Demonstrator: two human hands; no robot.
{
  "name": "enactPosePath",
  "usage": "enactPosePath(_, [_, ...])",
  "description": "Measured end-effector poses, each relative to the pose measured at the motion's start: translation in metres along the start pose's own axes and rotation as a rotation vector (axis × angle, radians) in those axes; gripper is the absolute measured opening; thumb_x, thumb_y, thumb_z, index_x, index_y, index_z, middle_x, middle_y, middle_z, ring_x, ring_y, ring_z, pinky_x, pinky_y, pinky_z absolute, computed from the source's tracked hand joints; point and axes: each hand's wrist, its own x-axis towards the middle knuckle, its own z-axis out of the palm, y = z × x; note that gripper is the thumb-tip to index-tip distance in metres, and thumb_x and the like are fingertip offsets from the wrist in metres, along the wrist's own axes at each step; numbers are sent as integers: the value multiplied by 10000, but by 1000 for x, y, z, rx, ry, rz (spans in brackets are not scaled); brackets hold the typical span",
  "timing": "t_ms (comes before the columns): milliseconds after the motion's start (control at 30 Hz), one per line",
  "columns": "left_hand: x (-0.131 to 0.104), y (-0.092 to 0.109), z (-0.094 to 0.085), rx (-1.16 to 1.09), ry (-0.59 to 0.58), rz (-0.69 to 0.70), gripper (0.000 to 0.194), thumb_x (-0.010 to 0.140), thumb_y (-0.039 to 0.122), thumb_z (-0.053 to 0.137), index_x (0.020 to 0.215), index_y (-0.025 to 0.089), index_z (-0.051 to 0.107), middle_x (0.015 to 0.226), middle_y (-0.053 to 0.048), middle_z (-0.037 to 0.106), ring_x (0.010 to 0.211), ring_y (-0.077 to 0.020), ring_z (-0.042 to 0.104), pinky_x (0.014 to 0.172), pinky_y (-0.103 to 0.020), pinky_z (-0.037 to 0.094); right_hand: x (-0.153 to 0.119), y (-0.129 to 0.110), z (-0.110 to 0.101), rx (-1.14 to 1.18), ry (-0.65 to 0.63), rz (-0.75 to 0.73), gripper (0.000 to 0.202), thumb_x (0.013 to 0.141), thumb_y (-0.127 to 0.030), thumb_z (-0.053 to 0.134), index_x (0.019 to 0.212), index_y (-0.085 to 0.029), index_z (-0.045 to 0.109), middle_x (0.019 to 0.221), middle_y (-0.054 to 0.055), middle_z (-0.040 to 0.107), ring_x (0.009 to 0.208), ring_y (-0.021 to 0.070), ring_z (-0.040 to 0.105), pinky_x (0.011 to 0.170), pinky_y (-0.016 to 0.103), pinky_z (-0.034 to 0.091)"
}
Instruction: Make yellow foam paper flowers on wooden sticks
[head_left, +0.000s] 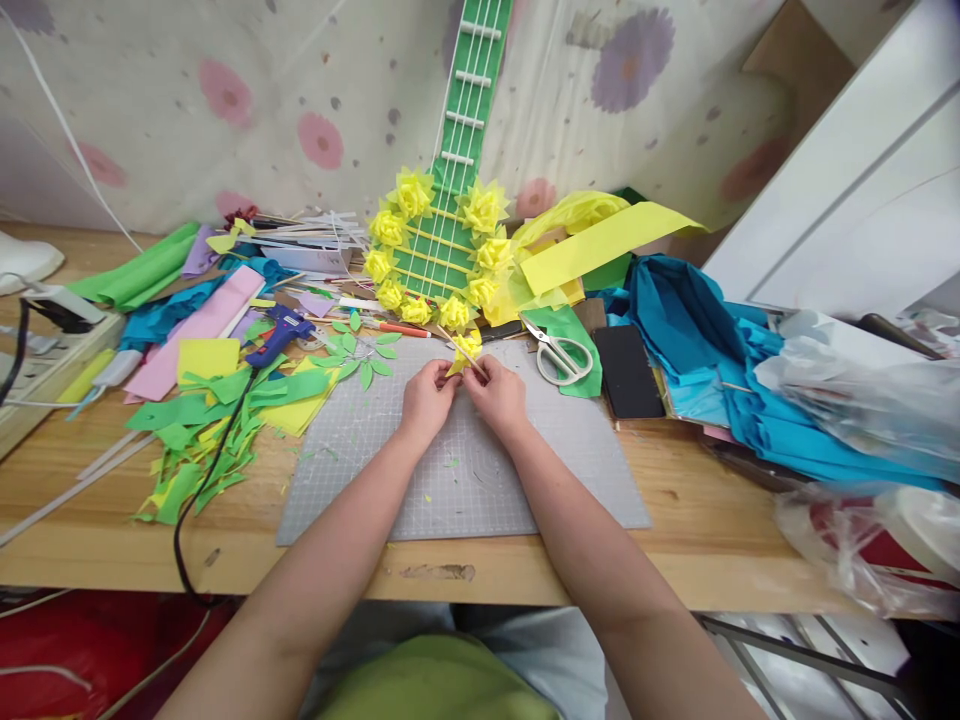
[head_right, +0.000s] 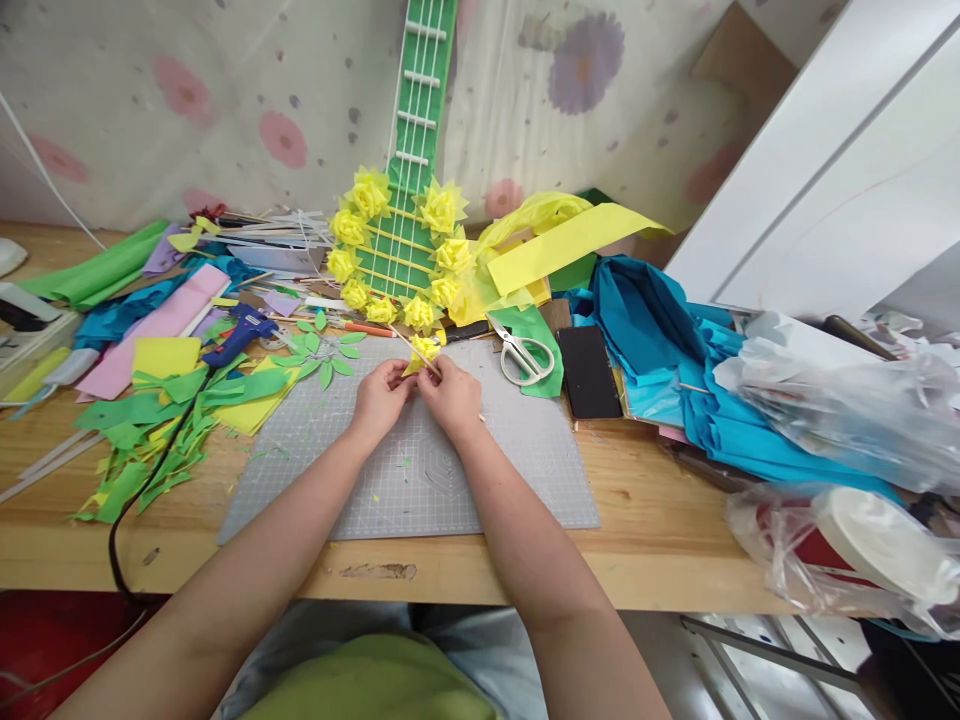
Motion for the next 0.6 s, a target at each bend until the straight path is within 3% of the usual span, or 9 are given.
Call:
enactPosePath(267, [-4,11,-9,428,14,222,223,782,143,466,928,201,625,861,-42,689,789,-155,632,735,-274,473,1,2,-2,47,-21,62,196,756,-373,458,693,-216,556,612,-22,568,556,120,452,544,228,265])
enactPosePath(600, [-10,16,-7,571,58,447,209,736,135,482,869,212,623,936,-21,668,848,-137,609,748,-247,464,2,2,-2,160,-15,99,222,742,-390,455,654,-203,536,579,-32,544,534,105,429,549,227,284])
